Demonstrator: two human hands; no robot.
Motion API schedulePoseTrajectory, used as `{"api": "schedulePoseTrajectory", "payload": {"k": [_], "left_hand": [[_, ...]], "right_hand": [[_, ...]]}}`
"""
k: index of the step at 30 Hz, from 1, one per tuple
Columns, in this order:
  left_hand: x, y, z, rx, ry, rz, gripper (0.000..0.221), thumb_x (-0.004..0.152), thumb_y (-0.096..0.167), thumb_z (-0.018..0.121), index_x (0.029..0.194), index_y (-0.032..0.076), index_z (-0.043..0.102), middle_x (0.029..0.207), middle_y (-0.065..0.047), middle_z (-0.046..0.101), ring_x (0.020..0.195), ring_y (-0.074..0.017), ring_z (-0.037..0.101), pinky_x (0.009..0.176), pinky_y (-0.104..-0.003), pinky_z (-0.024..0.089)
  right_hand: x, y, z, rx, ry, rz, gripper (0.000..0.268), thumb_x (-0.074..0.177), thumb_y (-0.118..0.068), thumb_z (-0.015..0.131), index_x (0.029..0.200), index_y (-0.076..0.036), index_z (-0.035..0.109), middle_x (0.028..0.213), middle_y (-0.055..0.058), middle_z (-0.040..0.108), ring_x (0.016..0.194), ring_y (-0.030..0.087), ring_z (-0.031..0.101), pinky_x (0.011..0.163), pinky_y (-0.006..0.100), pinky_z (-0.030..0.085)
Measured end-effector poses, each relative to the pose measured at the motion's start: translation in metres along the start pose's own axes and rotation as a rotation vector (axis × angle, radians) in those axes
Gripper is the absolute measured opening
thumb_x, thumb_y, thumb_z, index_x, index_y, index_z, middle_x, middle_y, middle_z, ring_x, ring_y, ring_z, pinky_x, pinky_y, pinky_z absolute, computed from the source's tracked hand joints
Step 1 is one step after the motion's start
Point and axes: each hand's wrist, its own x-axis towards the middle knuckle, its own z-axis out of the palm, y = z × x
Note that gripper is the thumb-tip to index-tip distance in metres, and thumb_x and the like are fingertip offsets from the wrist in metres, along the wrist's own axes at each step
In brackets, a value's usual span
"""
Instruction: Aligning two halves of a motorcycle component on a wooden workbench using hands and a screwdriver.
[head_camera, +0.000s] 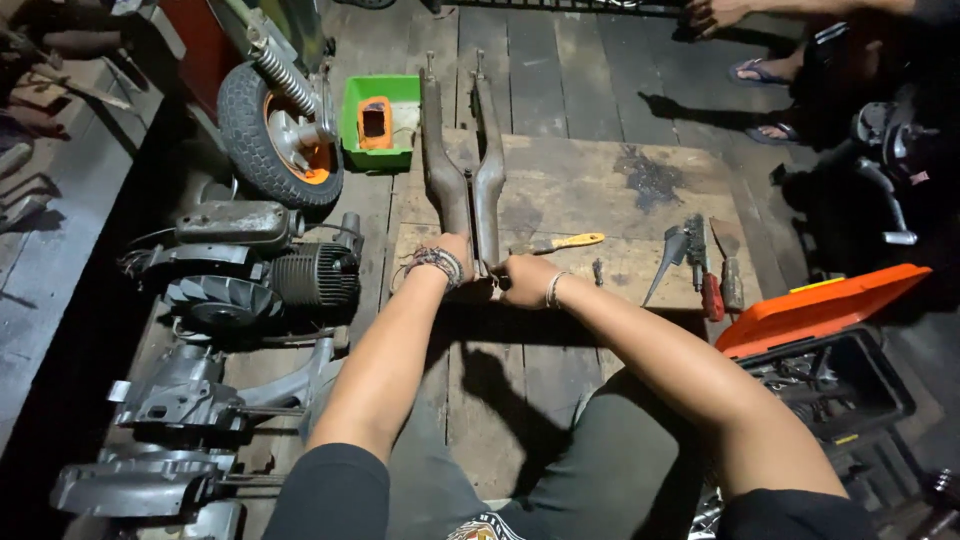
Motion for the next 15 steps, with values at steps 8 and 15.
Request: {"api": "schedulePoseTrajectory", "payload": {"k": [8,15], "left_hand": [[0.016,-0.006,0.015,0.004,0.049,-0.013,0.047,0.093,0.030,0.062,0.135,0.009,0.061,0.128,-0.019,0.070,0.121,-0.0379,0.066,0.100,-0.056,0.055],[0.031,-0.012,0.021,-0.049,0.021,0.015,0.067,0.093,0.024,0.062,0.156,0.011,0.043,0.139,-0.023,0.064,0.129,-0.0392,0.062,0.105,-0.054,0.052]], "right_hand": [[0.006,0.004,0.001,-0.072,0.015,0.009,0.040,0.084,-0.032,0.071,0.113,-0.004,0.074,0.114,0.024,0.075,0.115,0.042,0.069,0.097,0.050,0.057],[0.013,0.008,0.006,-0.007,0.005,-0.007,0.034,0.079,-0.032,0.074,0.102,-0.008,0.078,0.106,0.020,0.078,0.110,0.040,0.072,0.091,0.050,0.059]]}}
